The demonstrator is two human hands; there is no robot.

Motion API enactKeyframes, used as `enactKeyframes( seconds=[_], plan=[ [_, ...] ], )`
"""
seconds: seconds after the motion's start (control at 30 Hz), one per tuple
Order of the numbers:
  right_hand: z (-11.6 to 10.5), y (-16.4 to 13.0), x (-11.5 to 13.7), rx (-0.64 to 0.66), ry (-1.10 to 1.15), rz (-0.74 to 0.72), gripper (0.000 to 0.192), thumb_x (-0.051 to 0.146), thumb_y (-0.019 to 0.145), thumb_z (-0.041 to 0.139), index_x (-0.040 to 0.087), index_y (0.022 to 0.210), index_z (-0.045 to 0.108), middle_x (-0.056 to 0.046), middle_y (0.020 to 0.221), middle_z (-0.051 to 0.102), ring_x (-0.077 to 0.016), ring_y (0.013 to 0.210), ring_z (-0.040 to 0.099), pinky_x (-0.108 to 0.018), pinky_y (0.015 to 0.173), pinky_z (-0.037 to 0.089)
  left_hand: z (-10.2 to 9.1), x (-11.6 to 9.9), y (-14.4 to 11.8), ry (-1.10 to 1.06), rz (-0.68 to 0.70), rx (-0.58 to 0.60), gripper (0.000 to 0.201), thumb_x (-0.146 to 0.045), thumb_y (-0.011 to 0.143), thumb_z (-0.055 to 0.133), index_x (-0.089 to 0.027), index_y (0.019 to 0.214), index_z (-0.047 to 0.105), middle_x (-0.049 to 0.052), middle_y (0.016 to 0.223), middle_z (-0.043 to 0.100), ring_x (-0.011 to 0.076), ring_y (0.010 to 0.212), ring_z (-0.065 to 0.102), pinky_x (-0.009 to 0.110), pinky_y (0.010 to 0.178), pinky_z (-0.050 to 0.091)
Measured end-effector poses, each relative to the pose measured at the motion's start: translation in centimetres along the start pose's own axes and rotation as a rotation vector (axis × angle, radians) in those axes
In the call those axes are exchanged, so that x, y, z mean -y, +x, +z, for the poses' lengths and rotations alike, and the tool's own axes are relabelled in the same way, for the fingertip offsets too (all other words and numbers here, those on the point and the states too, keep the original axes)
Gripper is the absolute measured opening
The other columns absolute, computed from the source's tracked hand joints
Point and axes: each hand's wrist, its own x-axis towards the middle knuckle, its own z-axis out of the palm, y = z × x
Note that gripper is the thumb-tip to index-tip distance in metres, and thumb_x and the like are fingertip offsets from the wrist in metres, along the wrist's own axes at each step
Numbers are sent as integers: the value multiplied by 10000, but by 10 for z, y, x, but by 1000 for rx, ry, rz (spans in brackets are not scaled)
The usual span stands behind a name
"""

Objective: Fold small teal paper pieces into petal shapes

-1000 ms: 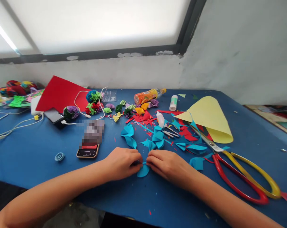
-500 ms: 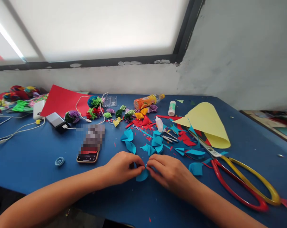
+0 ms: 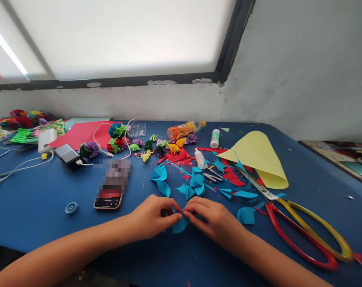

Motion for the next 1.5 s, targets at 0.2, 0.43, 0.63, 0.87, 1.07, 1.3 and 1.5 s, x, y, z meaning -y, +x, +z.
enactKeyframes(
  seconds=[0.2, 0.43, 0.63, 0.87, 1.07, 1.3, 1.5],
  plan=[
    [-1, 1, 2, -4, 12, 8, 158, 207, 908, 438, 161, 869, 584, -64, 841, 623, -150, 770, 596, -238, 679, 489, 2, 3, 2, 47, 74, -82, 167, -253, 821, 535, -140, 839, 658, -1, 683, 644, 85, 601, 559, 162, 553, 417],
    [1, 2, 4, 21, 202, 130, 142, 211, 877, 496, 156, 851, 624, -45, 795, 626, -130, 704, 577, -226, 639, 474, 7, 15, 1, 325, 293, -195, 153, -240, 828, 537, -162, 870, 662, 15, 728, 664, 90, 617, 578, 164, 575, 435],
    [2, 2, 2, 8, 229, 134, 172, 243, 881, 504, 156, 830, 643, -42, 781, 640, -127, 703, 589, -225, 645, 475, 8, 22, 1, 489, 442, -253, 206, -251, 870, 478, -174, 885, 668, 35, 721, 664, 111, 646, 610, 182, 616, 464],
    [3, 1, 3, -25, 168, 40, 182, 221, 898, 473, 154, 854, 636, -51, 794, 644, -130, 729, 599, -224, 669, 490, 7, 23, 0, 575, 516, -279, 249, -254, 895, 434, -173, 873, 669, 36, 708, 669, 109, 611, 607, 180, 569, 450],
    [7, -2, 3, -82, 91, -65, 135, 165, 874, 493, 150, 829, 620, -48, 772, 633, -132, 717, 587, -227, 665, 484, 10, 20, -5, 607, 580, -306, 250, -216, 896, 411, -162, 836, 648, 32, 684, 667, 111, 575, 606, 186, 525, 434],
    [12, 1, 7, -176, 172, -18, 113, 161, 859, 505, 158, 821, 611, -44, 764, 620, -134, 710, 579, -234, 655, 476, 11, 14, -3, 427, 596, -414, 208, -204, 855, 475, -144, 726, 627, 11, 603, 644, 84, 515, 580, 157, 504, 437],
    [1, 7, 11, -202, 311, 204, 133, 213, 866, 541, 159, 784, 631, -27, 728, 623, -122, 663, 579, -215, 592, 457, 8, 17, 1, 321, 645, -485, 223, -274, 886, 482, -144, 865, 662, 63, 758, 701, 108, 629, 642, 172, 588, 504]
  ],
)
